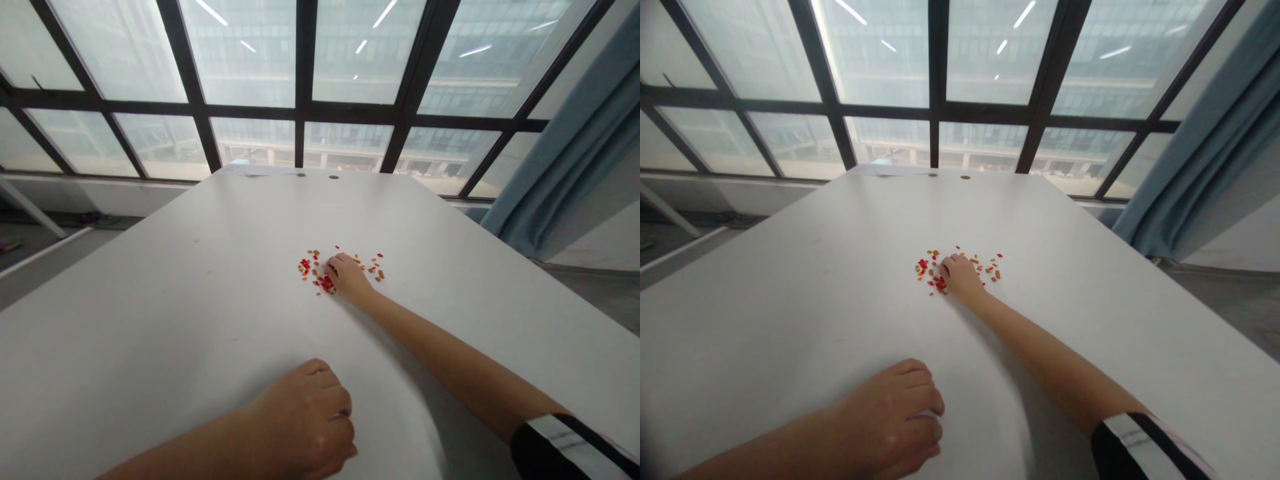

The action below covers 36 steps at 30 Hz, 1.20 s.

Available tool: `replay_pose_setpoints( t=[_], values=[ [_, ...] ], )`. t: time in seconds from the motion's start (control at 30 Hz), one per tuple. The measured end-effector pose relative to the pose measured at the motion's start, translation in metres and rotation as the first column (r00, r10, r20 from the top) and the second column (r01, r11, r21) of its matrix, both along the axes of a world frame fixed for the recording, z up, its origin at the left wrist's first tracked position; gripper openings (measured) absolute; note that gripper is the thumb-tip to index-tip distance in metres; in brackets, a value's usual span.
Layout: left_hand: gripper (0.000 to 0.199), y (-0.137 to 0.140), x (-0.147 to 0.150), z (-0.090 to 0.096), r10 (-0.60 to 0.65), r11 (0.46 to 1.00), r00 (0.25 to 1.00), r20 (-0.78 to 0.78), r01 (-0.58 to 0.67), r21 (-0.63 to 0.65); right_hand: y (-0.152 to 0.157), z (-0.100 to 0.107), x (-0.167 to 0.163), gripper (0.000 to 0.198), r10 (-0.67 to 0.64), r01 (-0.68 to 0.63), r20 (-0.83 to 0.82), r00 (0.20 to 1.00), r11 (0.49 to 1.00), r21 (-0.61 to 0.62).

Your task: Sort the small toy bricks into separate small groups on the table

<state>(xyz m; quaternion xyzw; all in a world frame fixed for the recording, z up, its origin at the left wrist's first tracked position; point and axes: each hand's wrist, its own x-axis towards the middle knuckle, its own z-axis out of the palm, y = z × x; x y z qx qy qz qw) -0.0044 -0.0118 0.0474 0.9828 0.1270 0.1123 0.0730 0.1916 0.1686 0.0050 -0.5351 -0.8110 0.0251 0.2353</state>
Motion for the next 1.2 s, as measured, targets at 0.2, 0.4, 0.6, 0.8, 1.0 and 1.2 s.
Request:
replay_pose_setpoints(
  t=[0.2, 0.4, 0.6, 0.8, 1.0, 1.2],
  values=[
    [0.020, 0.000, 0.000, -0.001, 0.002, 1.000, 1.000, 0.022, -0.002, 0.000, -0.012, 0.018, 0.038, 0.030, -0.021, 0.020, -0.119, 0.993, 1.000, -0.010],
    [0.019, -0.001, 0.001, 0.001, 0.007, 1.000, 1.000, 0.023, -0.006, -0.028, -0.011, 0.021, 0.072, 0.051, -0.251, 0.238, -0.332, 0.909, 0.968, -0.079],
    [0.018, 0.000, 0.001, 0.001, 0.005, 1.000, 0.999, 0.042, -0.004, -0.016, 0.002, 0.016, 0.043, 0.052, -0.265, 0.229, -0.449, 0.853, 0.964, -0.133],
    [0.017, 0.003, -0.001, -0.001, 0.003, 1.000, 0.998, 0.061, -0.003, -0.013, 0.006, 0.019, 0.025, 0.055, -0.244, 0.186, -0.492, 0.836, 0.969, -0.163],
    [0.020, 0.003, -0.001, -0.005, 0.026, 1.000, 0.991, 0.130, -0.025, -0.006, 0.005, 0.020, 0.038, 0.058, -0.291, 0.263, -0.459, 0.839, 0.957, -0.127],
    [0.013, 0.003, 0.003, -0.008, 0.067, 0.997, 0.973, 0.222, -0.059, -0.043, 0.006, 0.017, 0.048, 0.044, -0.313, 0.292, -0.377, 0.872, 0.950, -0.113]
  ],
)
